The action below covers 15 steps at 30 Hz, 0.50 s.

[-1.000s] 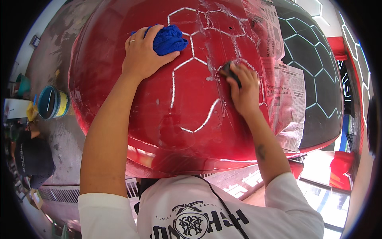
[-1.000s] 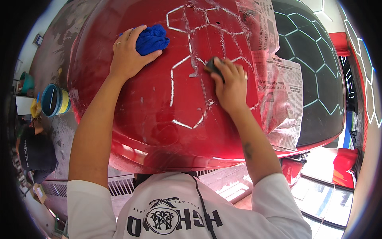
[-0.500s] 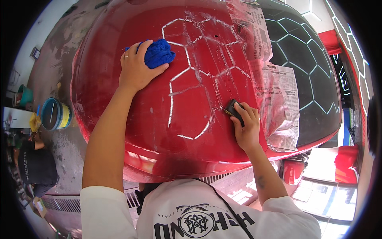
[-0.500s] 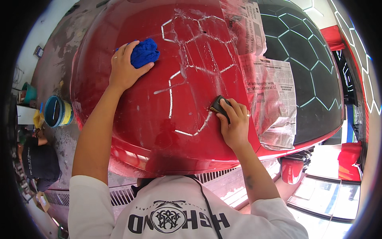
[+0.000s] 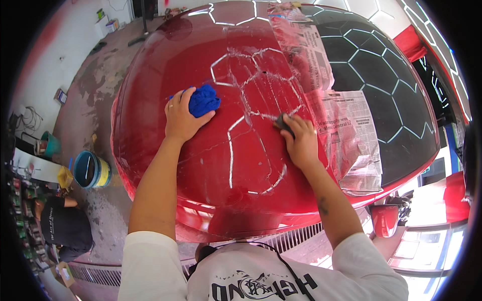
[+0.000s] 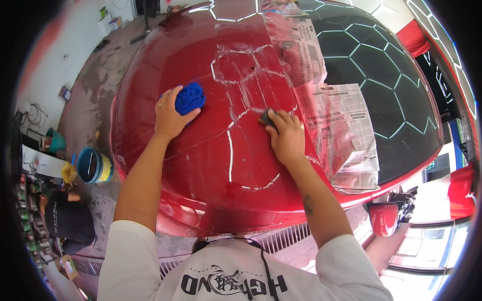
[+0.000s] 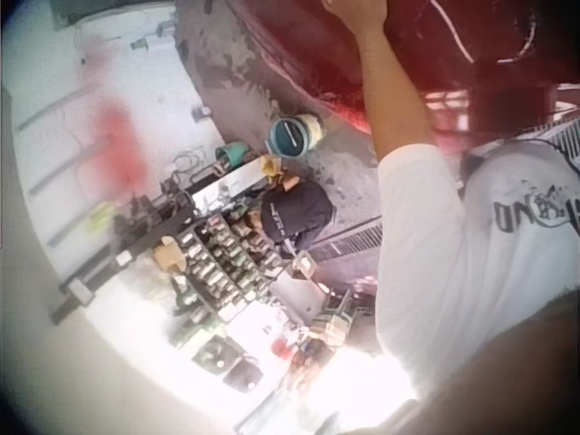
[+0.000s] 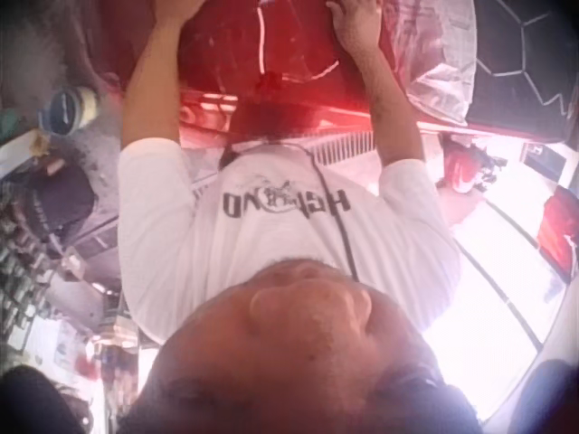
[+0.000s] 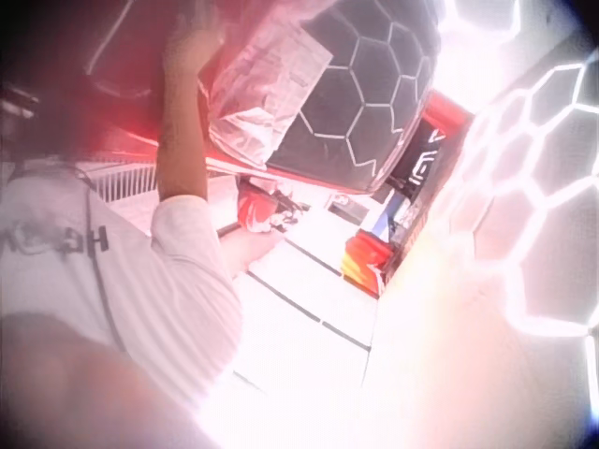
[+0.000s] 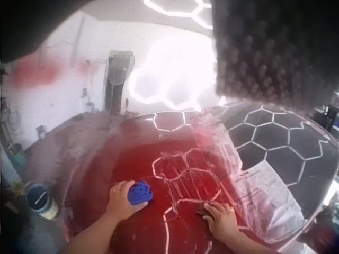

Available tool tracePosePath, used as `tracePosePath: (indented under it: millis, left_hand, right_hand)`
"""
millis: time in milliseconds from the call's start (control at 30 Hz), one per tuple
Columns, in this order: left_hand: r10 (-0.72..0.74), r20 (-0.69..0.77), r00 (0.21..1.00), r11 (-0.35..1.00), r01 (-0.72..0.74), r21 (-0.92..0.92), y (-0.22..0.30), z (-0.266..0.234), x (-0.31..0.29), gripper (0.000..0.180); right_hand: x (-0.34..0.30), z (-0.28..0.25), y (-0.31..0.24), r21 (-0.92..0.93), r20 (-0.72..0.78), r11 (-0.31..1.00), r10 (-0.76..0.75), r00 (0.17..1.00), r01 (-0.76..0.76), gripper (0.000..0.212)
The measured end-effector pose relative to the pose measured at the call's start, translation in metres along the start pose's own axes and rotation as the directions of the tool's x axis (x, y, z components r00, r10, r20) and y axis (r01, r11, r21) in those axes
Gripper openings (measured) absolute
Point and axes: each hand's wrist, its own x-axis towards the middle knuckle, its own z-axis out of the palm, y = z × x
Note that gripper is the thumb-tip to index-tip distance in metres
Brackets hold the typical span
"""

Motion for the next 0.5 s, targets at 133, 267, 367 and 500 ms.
tracePosePath:
  millis: [133, 267, 367, 500]
  left_hand:
    - [0.063, -0.071, 0.995, 0.998, -0.062, 0.010, 0.004, -0.003, -0.004, 0.098]
    - [0.019, -0.072, 0.997, 1.000, -0.019, -0.010, 0.002, 0.001, -0.003, 0.096]
    - [0.039, -0.024, 0.999, 0.998, -0.038, 0.059, 0.005, 0.000, 0.002, 0.090]
    - [0.038, 0.018, 0.999, 0.999, -0.038, 0.019, 0.035, -0.002, -0.021, 0.084]
  right_hand:
    - [-0.067, -0.052, -0.023, 0.014, 0.056, 0.995, 0.100, 0.993, -0.101, 0.052]
    - [-0.085, -0.065, -0.035, 0.141, -0.055, 0.969, 0.212, 0.976, -0.202, 0.057]
    - [-0.109, -0.077, -0.045, 0.354, -0.122, 0.885, 0.365, 0.923, -0.303, 0.053]
    - [-0.150, -0.108, -0.052, 0.798, -0.007, 0.443, 0.686, 0.728, -0.409, 0.047]
